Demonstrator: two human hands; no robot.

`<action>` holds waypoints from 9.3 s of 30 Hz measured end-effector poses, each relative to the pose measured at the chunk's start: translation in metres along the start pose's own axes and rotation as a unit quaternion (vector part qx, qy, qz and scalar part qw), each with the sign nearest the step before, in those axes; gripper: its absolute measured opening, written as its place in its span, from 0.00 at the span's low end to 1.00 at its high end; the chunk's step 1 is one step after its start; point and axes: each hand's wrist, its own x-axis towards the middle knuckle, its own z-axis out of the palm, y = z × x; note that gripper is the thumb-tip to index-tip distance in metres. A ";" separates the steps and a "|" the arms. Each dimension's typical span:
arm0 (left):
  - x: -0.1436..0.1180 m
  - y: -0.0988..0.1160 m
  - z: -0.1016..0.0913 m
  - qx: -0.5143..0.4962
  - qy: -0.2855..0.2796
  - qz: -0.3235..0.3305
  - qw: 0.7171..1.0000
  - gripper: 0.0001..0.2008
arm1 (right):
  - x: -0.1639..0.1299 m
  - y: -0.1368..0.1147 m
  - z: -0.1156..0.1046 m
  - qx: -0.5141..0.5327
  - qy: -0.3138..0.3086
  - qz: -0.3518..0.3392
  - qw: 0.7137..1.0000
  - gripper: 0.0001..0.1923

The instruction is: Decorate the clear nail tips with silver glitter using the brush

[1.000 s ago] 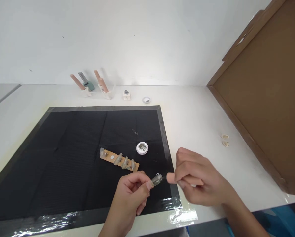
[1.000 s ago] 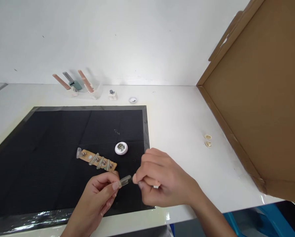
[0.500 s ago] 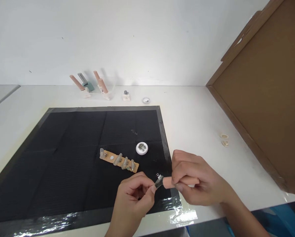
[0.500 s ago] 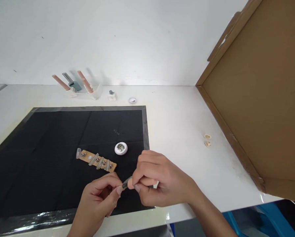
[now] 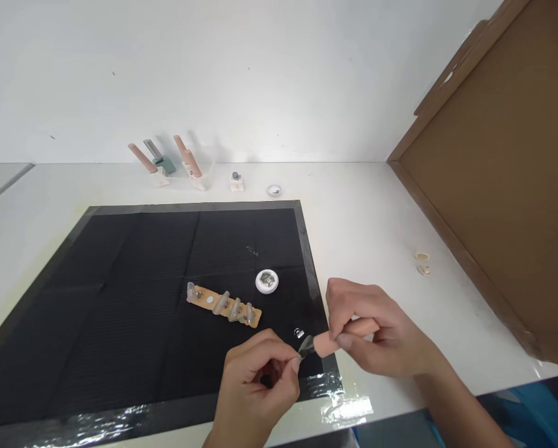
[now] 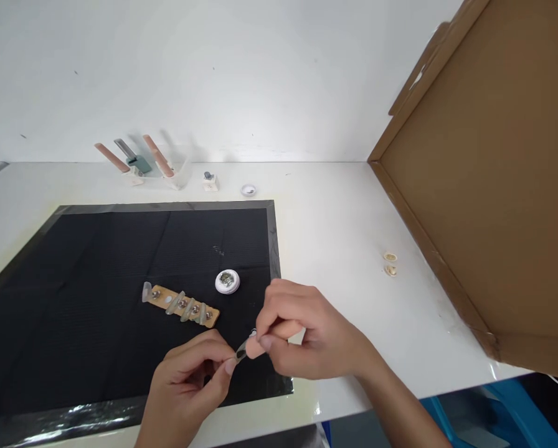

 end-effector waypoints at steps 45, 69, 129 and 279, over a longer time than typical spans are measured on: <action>-0.002 0.003 0.020 -0.214 0.045 -0.346 0.912 0.14 | -0.002 0.008 -0.008 -0.158 -0.014 0.050 0.986 0.07; -0.001 -0.001 0.021 -0.194 0.038 -0.368 0.909 0.16 | 0.001 0.012 -0.009 -0.247 -0.052 0.004 0.968 0.07; 0.000 -0.008 0.022 -0.172 0.038 -0.376 0.910 0.11 | -0.001 0.016 -0.009 -0.222 -0.049 -0.013 0.974 0.06; 0.015 -0.009 -0.062 0.267 0.301 -0.182 0.897 0.40 | 0.001 0.023 -0.006 0.180 0.238 0.192 0.935 0.17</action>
